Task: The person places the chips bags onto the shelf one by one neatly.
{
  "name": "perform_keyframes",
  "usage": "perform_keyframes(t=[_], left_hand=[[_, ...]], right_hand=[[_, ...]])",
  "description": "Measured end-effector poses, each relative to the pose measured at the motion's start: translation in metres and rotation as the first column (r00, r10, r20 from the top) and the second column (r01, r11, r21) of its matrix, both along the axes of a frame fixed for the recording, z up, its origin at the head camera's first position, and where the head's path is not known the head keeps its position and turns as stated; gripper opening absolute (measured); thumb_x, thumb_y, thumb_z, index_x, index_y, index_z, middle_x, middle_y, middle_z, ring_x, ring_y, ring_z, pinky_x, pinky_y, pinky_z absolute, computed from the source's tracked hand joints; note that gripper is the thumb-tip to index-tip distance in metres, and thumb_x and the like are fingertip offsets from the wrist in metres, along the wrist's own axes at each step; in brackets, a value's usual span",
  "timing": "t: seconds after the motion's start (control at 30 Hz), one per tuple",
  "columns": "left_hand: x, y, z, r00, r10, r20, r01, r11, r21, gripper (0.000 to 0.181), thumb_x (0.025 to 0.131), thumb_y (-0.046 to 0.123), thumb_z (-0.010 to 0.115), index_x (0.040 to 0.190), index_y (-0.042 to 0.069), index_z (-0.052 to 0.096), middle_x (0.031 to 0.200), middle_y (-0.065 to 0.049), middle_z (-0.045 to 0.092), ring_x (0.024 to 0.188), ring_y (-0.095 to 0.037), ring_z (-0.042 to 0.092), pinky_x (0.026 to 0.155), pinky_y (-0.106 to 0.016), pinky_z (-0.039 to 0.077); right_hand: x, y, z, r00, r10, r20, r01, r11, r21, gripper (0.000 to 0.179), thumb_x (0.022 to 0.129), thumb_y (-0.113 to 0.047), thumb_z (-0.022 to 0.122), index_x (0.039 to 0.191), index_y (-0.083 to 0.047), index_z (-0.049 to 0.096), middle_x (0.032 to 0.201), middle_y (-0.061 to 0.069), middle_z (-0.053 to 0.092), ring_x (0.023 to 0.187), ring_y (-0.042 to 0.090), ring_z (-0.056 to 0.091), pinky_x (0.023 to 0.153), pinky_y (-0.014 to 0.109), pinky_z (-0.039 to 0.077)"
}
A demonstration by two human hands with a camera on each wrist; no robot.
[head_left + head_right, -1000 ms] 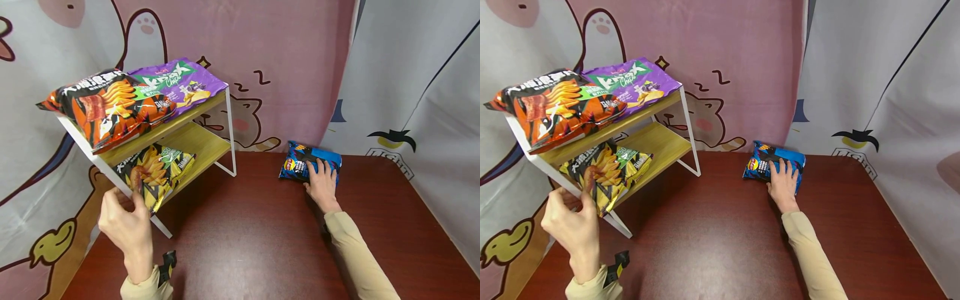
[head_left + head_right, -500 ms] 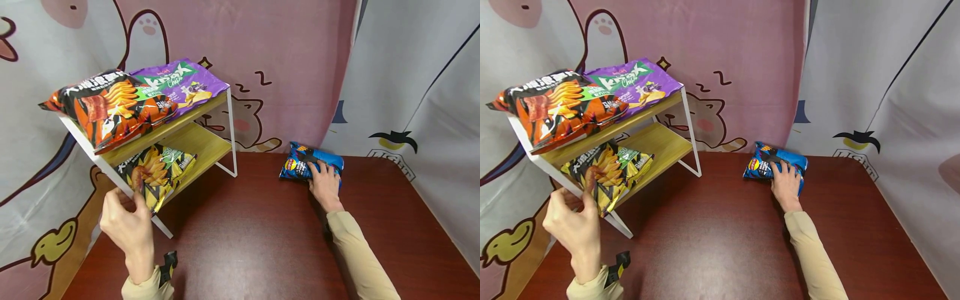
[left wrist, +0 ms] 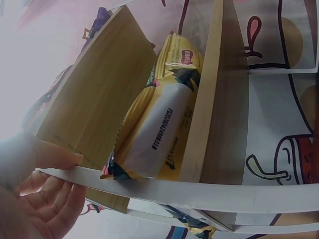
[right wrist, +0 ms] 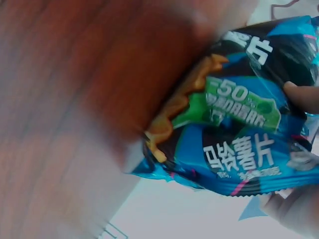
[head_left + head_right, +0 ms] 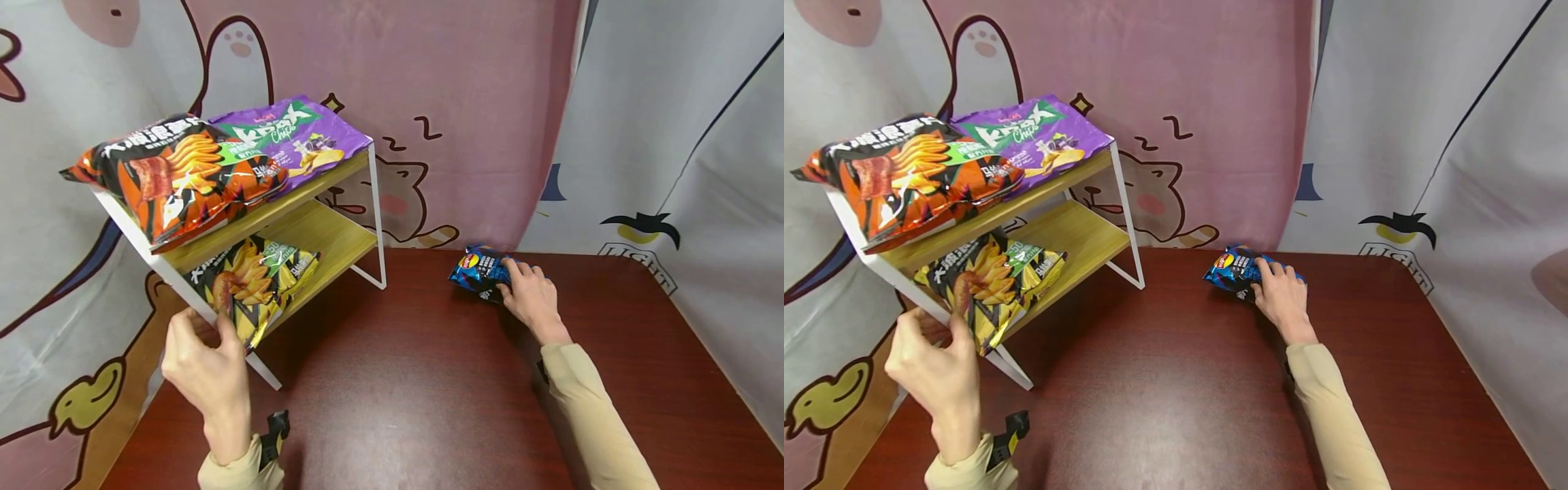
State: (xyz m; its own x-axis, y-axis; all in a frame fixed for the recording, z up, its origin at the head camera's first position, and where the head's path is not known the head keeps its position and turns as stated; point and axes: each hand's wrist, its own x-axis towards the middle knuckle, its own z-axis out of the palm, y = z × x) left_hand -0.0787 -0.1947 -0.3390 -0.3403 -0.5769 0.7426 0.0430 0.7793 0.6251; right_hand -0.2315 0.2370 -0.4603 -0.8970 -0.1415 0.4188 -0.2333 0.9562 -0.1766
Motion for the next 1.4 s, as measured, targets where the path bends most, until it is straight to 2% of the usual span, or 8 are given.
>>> perform_keyframes(t=[0.43, 0.57, 0.9, 1.07, 1.4], left_hand=[[0.001, -0.001, 0.000, 1.000, 0.000, 0.001, 0.000, 1.000, -0.002, 0.014, 0.082, 0.003, 0.060, 0.085, -0.011, 0.058, 0.073, -0.024, 0.058, 0.065, -0.034, 0.055, 0.063, -0.032, 0.034], [0.001, -0.001, 0.000, 1.000, 0.001, 0.008, -0.001, 1.000, 0.003, 0.014, 0.083, 0.003, 0.060, 0.087, -0.011, 0.059, 0.074, -0.024, 0.059, 0.065, -0.034, 0.055, 0.063, -0.031, 0.034], [0.001, 0.000, -0.001, 1.000, 0.000, 0.011, 0.000, 1.000, 0.005, 0.014, 0.083, 0.003, 0.059, 0.087, -0.010, 0.059, 0.074, -0.024, 0.059, 0.065, -0.033, 0.056, 0.063, -0.030, 0.035], [0.001, 0.000, -0.001, 1.000, -0.001, 0.012, 0.001, 1.000, 0.006, 0.013, 0.083, 0.003, 0.060, 0.088, -0.009, 0.060, 0.075, -0.024, 0.060, 0.066, -0.034, 0.057, 0.063, -0.030, 0.035], [0.000, 0.000, -0.001, 1.000, -0.002, 0.010, 0.002, 1.000, 0.002, 0.014, 0.083, 0.003, 0.061, 0.088, -0.010, 0.060, 0.075, -0.025, 0.060, 0.066, -0.035, 0.057, 0.063, -0.032, 0.034]], right_hand=[[0.010, -0.015, 0.029, 0.993, 0.053, 0.103, -0.049, 0.998, -0.045, 0.043, 0.086, -0.028, 0.066, 0.124, -0.014, 0.052, 0.104, 0.021, 0.066, 0.089, 0.039, 0.062, 0.057, 0.054, 0.050], [0.013, -0.019, 0.039, 0.986, 0.069, 0.151, -0.059, 0.996, -0.070, 0.046, 0.088, -0.032, 0.064, 0.127, -0.014, 0.051, 0.107, 0.021, 0.067, 0.089, 0.038, 0.064, 0.061, 0.052, 0.051], [0.016, -0.025, 0.060, 0.958, 0.110, 0.265, -0.064, 0.982, -0.177, 0.047, 0.089, -0.036, 0.062, 0.129, -0.013, 0.050, 0.118, 0.022, 0.065, 0.094, 0.039, 0.064, 0.075, 0.058, 0.050], [0.017, -0.027, 0.067, 0.936, 0.146, 0.321, -0.071, 0.969, -0.235, 0.048, 0.090, -0.038, 0.061, 0.129, -0.012, 0.050, 0.121, 0.023, 0.063, 0.101, 0.041, 0.062, 0.084, 0.058, 0.048], [0.015, -0.026, 0.076, 0.865, 0.235, 0.443, -0.090, 0.942, -0.324, 0.055, 0.093, -0.043, 0.055, 0.135, -0.009, 0.045, 0.129, 0.024, 0.057, 0.109, 0.036, 0.058, 0.095, 0.056, 0.044]])
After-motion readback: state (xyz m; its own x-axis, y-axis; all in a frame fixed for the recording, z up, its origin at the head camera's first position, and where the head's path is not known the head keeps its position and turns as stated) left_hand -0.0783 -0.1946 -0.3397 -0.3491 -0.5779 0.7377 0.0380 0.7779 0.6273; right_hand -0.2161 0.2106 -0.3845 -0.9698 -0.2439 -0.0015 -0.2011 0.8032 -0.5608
